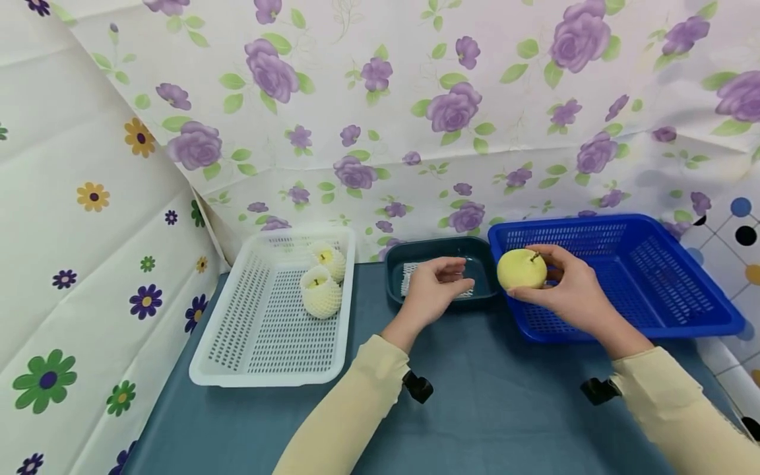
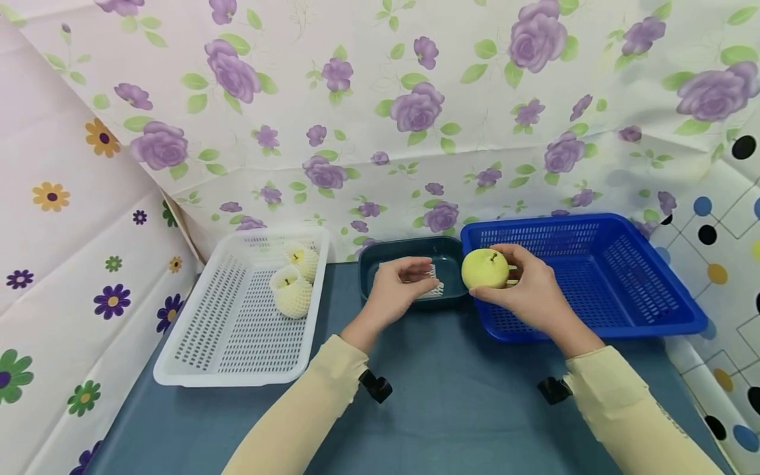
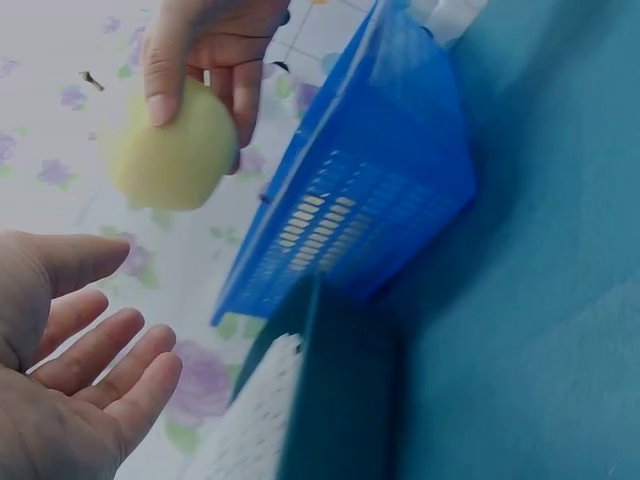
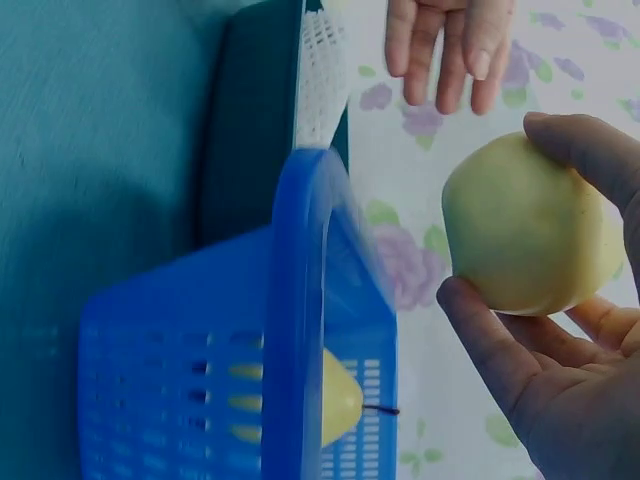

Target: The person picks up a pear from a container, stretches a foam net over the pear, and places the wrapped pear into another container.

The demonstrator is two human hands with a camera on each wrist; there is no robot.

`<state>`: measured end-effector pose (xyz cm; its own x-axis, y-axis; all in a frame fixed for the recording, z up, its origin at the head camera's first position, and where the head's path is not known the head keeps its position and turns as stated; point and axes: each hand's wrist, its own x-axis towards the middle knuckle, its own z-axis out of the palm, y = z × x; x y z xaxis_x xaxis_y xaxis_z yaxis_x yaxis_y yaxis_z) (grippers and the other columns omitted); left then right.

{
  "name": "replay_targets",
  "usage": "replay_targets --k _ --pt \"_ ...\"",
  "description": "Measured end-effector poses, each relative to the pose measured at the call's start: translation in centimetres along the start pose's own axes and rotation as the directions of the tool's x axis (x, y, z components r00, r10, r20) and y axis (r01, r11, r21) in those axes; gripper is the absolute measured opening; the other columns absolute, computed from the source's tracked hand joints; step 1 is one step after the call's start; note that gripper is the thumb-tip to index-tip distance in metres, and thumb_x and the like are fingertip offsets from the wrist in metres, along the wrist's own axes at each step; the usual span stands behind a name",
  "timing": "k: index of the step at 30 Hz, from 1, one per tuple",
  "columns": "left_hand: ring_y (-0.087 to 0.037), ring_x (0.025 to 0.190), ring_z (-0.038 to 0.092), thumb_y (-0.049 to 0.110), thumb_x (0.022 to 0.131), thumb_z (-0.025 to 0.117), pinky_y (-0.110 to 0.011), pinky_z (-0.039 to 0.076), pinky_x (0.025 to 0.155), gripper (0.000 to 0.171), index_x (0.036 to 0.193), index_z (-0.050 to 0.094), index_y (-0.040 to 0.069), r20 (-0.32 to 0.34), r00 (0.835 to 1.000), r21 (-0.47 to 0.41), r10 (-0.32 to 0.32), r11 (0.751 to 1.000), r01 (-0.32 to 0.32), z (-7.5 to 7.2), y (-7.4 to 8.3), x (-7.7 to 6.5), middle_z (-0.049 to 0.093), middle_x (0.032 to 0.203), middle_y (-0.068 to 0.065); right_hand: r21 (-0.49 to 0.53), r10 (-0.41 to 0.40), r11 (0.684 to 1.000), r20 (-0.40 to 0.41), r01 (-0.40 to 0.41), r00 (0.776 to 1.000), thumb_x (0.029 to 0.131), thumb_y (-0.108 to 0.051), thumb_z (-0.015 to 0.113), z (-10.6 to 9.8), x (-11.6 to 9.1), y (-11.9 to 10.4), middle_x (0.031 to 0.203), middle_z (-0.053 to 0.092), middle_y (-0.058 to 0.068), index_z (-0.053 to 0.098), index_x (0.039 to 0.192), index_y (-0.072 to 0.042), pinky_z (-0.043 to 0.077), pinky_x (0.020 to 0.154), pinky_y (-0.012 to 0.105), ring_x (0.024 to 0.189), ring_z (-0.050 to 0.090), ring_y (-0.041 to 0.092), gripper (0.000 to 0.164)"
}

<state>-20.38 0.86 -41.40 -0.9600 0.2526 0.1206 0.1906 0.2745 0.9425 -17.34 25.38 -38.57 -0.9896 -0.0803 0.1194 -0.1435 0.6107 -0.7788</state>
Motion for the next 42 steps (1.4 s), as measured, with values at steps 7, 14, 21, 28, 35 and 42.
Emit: replay_targets --k 7,14,21,28,35,42 --pt "-0.015 0.108 0.062 0.032 0.081 0.074 -0.027 0.051 0.089 0.047 0.125 0.058 0.031 0.042 0.998 0.030 0.038 0.999 -0.040 -1.9 0.6 -0.6 0.064 0.118 0.006 0.066 -0.029 0.998 0.074 0.025 0.997 0.069 -0.046 0.079 1.5 0.4 -1.2 0.125 0.054 0.001 0.042 0.137 -0.025 0.055 0.075 0.024 0.102 0.060 0.021 0.080" --pt "-0.019 0.114 0.059 0.027 0.080 0.074 -0.032 0.050 0.094 0.055 0.131 0.052 0.031 0.102 0.994 0.052 0.049 0.997 -0.054 -2.8 0.8 -1.2 0.060 0.127 -0.002 0.092 -0.058 0.995 0.144 0.045 0.988 0.068 -0.043 0.081 2.8 0.7 -2.7 0.125 0.054 -0.001 0.043 0.136 -0.027 0.056 0.078 0.031 0.105 0.060 0.021 0.079" --pt "-0.018 0.117 0.057 0.030 0.078 0.077 -0.035 0.049 0.096 0.064 0.134 0.047 0.033 0.146 0.989 0.098 0.035 0.994 -0.050 -3.5 0.7 -1.6 0.056 0.133 -0.003 0.126 -0.116 0.988 0.187 0.094 0.975 0.067 -0.043 0.081 3.9 0.8 -3.4 0.121 0.056 0.001 0.045 0.134 -0.023 0.056 0.072 0.027 0.098 0.062 0.020 0.079" --pt "-0.016 0.114 0.059 0.026 0.075 0.079 -0.033 0.053 0.089 0.072 0.139 0.045 0.027 0.230 0.973 0.124 0.008 0.992 -0.038 -3.9 0.5 -2.3 0.052 0.136 0.007 0.166 -0.139 0.981 0.264 0.097 0.954 0.069 -0.043 0.081 5.0 0.7 -3.3 0.123 0.053 0.003 0.041 0.138 -0.021 0.056 0.073 0.025 0.100 0.060 0.020 0.082" --pt "-0.017 0.108 0.061 0.024 0.072 0.081 -0.037 0.053 0.090 0.073 0.137 0.046 0.027 0.285 0.958 0.094 -0.017 0.996 -0.010 -4.6 1.6 -3.3 0.055 0.130 0.007 0.212 -0.163 0.972 0.299 0.101 0.940 0.068 -0.040 0.082 5.8 0.6 -3.9 0.122 0.055 0.000 0.044 0.136 -0.021 0.056 0.074 0.026 0.101 0.061 0.018 0.080" --pt "-0.019 0.106 0.061 0.019 0.073 0.081 -0.030 0.054 0.086 0.073 0.138 0.046 0.016 0.288 0.957 0.098 -0.043 0.995 0.015 -5.4 3.4 -4.6 0.054 0.131 0.000 0.226 -0.162 0.970 0.338 0.087 0.927 0.065 -0.040 0.083 6.4 0.4 -4.1 0.124 0.056 -0.001 0.043 0.138 -0.022 0.056 0.076 0.025 0.103 0.062 0.017 0.085"
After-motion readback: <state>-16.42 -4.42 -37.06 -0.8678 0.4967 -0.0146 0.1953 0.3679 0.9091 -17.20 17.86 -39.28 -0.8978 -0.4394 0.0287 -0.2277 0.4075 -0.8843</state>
